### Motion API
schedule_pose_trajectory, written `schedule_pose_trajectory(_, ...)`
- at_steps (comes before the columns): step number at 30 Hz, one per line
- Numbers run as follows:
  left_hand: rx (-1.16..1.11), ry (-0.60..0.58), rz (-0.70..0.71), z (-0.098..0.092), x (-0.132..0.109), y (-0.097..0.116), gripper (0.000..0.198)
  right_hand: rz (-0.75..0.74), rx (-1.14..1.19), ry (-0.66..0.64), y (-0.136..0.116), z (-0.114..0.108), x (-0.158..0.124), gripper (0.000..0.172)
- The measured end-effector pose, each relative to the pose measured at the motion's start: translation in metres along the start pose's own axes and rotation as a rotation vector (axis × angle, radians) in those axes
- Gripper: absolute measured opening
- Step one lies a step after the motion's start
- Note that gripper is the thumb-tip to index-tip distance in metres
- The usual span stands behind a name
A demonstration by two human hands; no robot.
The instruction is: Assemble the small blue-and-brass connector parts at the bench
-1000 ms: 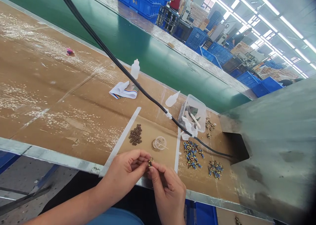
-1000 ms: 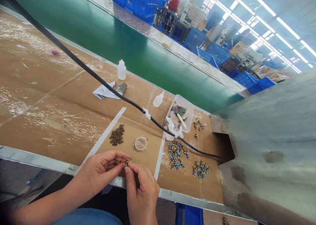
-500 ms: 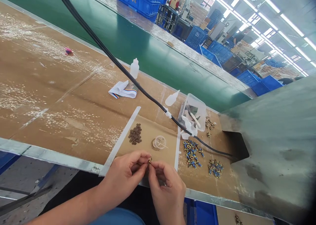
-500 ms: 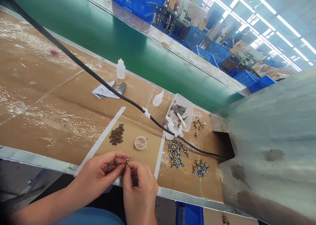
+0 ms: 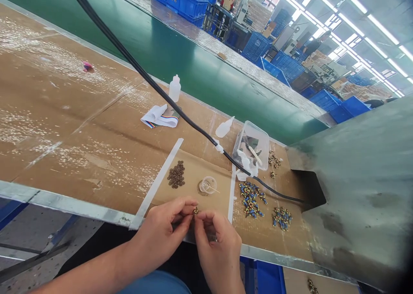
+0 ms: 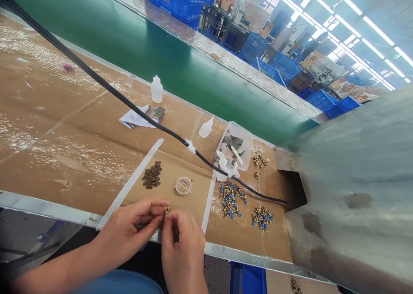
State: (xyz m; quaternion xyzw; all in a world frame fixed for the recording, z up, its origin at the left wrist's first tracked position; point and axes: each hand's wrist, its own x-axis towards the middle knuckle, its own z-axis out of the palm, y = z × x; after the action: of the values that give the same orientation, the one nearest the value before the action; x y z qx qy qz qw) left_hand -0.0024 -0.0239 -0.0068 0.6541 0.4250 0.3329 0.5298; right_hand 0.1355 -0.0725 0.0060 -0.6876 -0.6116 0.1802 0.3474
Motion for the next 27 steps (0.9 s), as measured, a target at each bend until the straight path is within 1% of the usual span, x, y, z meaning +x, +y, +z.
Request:
schedule_pose_trajectory(2,0.0,-0.005,-0.006,0.0004,0.0002,0.0007,0.023,-0.054,-0.059,0.001,-0.0001,0.0004,0.0002,0.011)
schedule_pose_trajectory(4,0.002,-0.006,-0.017,0.0009,0.0002,0.0011,0.021,-0.079,-0.087,0.006,-0.0004,0.0016,0.0003,0.012)
schedule_pose_trajectory(11,0.017,0.005,-0.008,0.0028,-0.001,-0.0017,0.019,-0.012,-0.031,0.007,0.0017,0.0044,-0.0007,0.011)
schedule_pose_trajectory(13,-0.054,0.013,-0.05,0.0034,-0.0004,-0.0022,0.018,0.025,0.008,0.004,0.0029,0.0041,-0.0007,0.01)
schedule_pose_trajectory(17,-0.285,0.023,-0.156,0.0039,0.0033,-0.0016,0.02,0.12,0.156,-0.002,0.0041,0.0033,-0.0005,0.009)
schedule_pose_trajectory(20,-0.391,0.015,-0.216,0.0029,0.0063,-0.0014,0.019,0.157,0.257,0.029,0.0038,0.0028,-0.0006,0.009)
schedule_pose_trajectory(23,-0.287,-0.003,-0.186,0.0011,0.0073,-0.0025,0.018,0.169,0.3,0.057,0.0031,0.0025,-0.0002,0.008)
schedule_pose_trajectory(27,-0.116,-0.009,-0.047,-0.0012,0.0065,-0.0024,0.022,0.189,0.346,0.042,0.0025,0.003,0.001,0.008)
